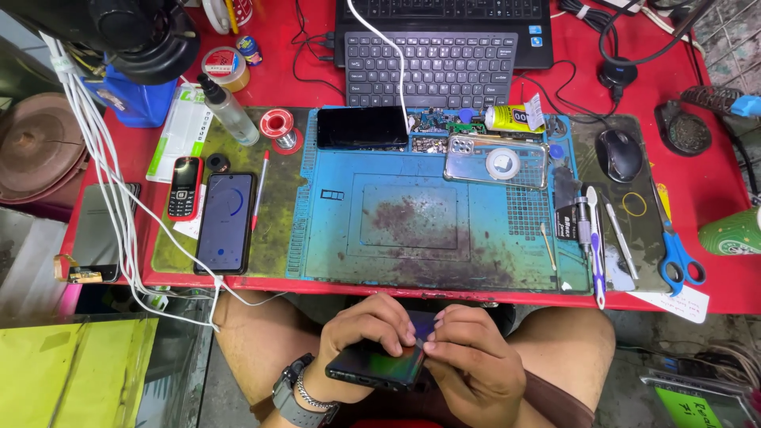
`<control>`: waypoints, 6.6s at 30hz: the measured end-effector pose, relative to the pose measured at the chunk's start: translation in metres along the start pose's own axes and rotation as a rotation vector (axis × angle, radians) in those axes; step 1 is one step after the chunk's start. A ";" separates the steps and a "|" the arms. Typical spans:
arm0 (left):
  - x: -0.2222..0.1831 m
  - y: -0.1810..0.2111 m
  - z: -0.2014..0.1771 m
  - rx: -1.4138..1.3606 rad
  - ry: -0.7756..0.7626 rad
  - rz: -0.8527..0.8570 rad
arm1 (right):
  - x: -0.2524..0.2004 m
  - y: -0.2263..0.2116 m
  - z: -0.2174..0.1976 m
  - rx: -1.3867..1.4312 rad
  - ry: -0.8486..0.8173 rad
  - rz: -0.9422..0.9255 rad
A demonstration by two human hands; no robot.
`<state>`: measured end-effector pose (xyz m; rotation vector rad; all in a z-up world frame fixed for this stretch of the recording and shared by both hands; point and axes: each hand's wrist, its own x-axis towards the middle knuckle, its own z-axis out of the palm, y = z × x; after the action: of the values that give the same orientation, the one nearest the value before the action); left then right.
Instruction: A person is repairing a mobile phone at a workbench, involving refilling a wax pen and using it to place small components or adhesive during assembly.
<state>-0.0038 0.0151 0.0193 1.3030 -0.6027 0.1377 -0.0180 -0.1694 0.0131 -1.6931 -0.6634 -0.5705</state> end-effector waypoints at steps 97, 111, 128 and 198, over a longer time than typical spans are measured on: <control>0.111 -0.047 -0.515 0.686 0.859 -0.663 | -0.041 0.204 -0.019 0.573 -0.010 1.017; 0.111 -0.034 -0.493 0.663 0.841 -0.698 | -0.035 0.196 -0.020 0.539 -0.071 0.968; 0.028 -0.123 -0.627 1.601 0.664 -0.777 | -0.020 0.191 -0.018 0.471 -0.197 0.738; -0.008 -0.055 0.001 -0.209 0.085 -0.577 | -0.005 0.074 0.021 0.499 0.320 0.959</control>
<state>0.0124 0.0008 -0.0315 1.2125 -0.1462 -0.3354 0.0304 -0.1621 -0.0471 -1.2094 0.2548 0.0307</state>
